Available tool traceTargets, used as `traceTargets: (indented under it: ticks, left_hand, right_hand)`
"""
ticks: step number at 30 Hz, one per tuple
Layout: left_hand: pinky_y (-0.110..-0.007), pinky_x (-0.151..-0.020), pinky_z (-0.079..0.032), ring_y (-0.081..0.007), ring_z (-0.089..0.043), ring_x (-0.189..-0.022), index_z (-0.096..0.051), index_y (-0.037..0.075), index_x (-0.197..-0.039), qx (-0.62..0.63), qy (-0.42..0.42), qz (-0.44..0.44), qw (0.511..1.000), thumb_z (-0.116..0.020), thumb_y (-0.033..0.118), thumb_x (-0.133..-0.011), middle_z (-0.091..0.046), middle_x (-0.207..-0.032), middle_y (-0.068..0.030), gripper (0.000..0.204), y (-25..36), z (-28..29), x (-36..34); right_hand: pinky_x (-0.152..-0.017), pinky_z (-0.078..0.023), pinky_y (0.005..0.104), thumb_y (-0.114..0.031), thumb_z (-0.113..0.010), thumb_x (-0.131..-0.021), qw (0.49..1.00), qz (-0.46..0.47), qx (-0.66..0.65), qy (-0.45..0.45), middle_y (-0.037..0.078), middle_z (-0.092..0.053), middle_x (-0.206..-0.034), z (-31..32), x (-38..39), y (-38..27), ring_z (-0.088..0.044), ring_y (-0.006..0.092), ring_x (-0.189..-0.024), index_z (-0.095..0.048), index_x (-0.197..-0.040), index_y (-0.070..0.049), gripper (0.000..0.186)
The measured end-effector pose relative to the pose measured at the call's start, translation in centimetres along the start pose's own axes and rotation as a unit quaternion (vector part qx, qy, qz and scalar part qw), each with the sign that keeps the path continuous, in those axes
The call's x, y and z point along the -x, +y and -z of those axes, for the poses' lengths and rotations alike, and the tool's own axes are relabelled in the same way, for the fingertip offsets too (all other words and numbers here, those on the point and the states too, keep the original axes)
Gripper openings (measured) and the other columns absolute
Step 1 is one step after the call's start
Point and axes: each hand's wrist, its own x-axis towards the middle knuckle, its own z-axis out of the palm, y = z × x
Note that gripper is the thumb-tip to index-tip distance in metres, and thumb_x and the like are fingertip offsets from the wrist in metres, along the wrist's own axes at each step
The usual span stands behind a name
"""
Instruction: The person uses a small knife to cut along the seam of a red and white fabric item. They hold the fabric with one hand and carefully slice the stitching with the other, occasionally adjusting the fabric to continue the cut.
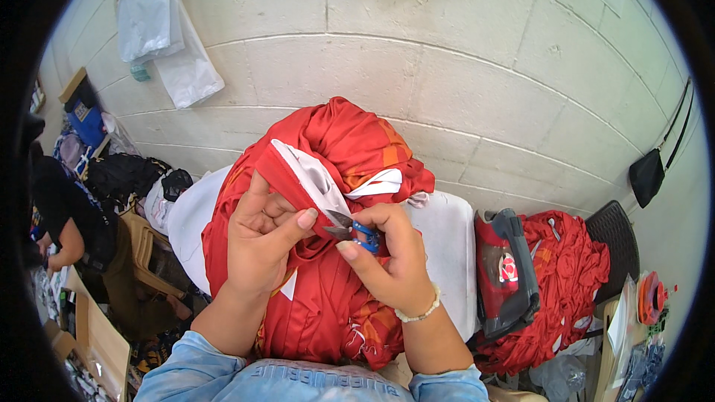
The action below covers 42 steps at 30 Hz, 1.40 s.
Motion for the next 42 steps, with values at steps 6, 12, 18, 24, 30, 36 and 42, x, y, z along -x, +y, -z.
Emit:
traceTargets:
  ticks: [6, 12, 18, 24, 30, 36, 42]
  left_hand:
    - [-0.022, -0.086, -0.046, -0.0101, -0.061, -0.097, -0.026, 0.0, -0.145, -0.018, -0.014, -0.006, 1.0, -0.056, -0.01, -0.088, -0.065, -0.107, -0.0092, 0.066, 0.0, 0.1, 0.0]
    - [-0.022, -0.085, -0.046, -0.0101, -0.061, -0.097, -0.026, 0.0, -0.145, -0.019, -0.005, -0.008, 1.0, -0.057, -0.01, -0.087, -0.065, -0.107, -0.0092, 0.067, -0.1, 0.0, 0.0]
    - [-0.022, -0.086, -0.047, -0.0101, -0.062, -0.097, -0.027, 0.0, -0.145, -0.028, 0.005, 0.011, 1.0, -0.058, -0.009, -0.087, -0.065, -0.107, -0.0092, 0.067, 0.1, -0.2, 0.1]
    - [-0.02, -0.082, -0.047, -0.0089, -0.061, -0.094, -0.028, 0.0, -0.144, -0.025, -0.003, 0.012, 1.0, -0.058, -0.008, -0.087, -0.065, -0.107, -0.0085, 0.066, 0.0, -0.1, 0.0]
    - [-0.02, -0.082, -0.046, -0.0086, -0.061, -0.095, -0.03, 0.0, -0.144, -0.025, 0.0, 0.011, 1.0, -0.058, -0.009, -0.087, -0.065, -0.106, -0.0078, 0.064, 0.0, -0.1, -0.1]
    - [-0.023, -0.085, -0.047, -0.0108, -0.062, -0.097, -0.033, -0.001, -0.142, -0.035, 0.013, -0.006, 0.999, -0.057, -0.009, -0.087, -0.064, -0.109, -0.0086, 0.061, 0.0, -0.3, 0.0]
    - [-0.026, -0.089, -0.047, -0.0125, -0.061, -0.101, -0.04, -0.005, -0.136, 0.008, 0.028, -0.009, 1.0, -0.055, -0.008, -0.088, -0.063, -0.113, -0.0107, 0.05, 0.4, 0.1, -0.2]
  right_hand:
    - [-0.061, -0.046, 0.0223, -0.012, -0.083, -0.071, 0.993, 0.044, 0.11, 0.005, 0.006, -0.064, -0.081, 0.2, 0.0, 0.0, -0.058, 0.0093, -0.067, -0.064, -0.094, 0.0, 0.032]
    - [-0.064, -0.047, 0.0232, -0.011, -0.084, -0.069, 0.986, 0.074, 0.149, -0.01, 0.006, -0.063, -0.086, 0.3, 0.0, -0.2, -0.06, 0.0105, -0.072, -0.061, -0.093, 0.001, 0.035]
    - [-0.064, -0.047, 0.023, -0.011, -0.083, -0.069, 0.989, 0.053, 0.134, -0.014, 0.007, -0.064, -0.087, 0.5, 0.2, -0.4, -0.06, 0.0109, -0.072, -0.061, -0.092, 0.001, 0.034]
    - [-0.058, -0.046, 0.022, -0.009, -0.082, -0.071, 0.988, 0.067, 0.136, 0.012, 0.008, -0.065, -0.076, 0.3, 0.1, 0.0, -0.061, 0.0107, -0.065, -0.065, -0.09, 0.001, 0.028]
    - [-0.06, -0.046, 0.0215, -0.01, -0.08, -0.074, 0.999, -0.005, 0.043, 0.034, 0.006, -0.065, -0.077, -0.3, -0.1, -0.1, -0.059, 0.0081, -0.067, -0.061, -0.089, 0.0, 0.026]
    - [-0.057, -0.032, 0.0173, -0.002, -0.073, -0.08, 0.995, -0.085, 0.033, -0.036, -0.005, -0.051, -0.072, -0.5, 0.1, -0.1, -0.04, 0.0023, -0.062, -0.055, -0.083, -0.006, 0.018]
    - [-0.058, -0.037, 0.0197, -0.004, -0.074, -0.078, 0.997, -0.036, 0.047, -0.038, 0.0, -0.057, -0.077, -0.1, -0.1, 0.5, -0.047, 0.004, -0.065, -0.057, -0.087, -0.004, 0.019]
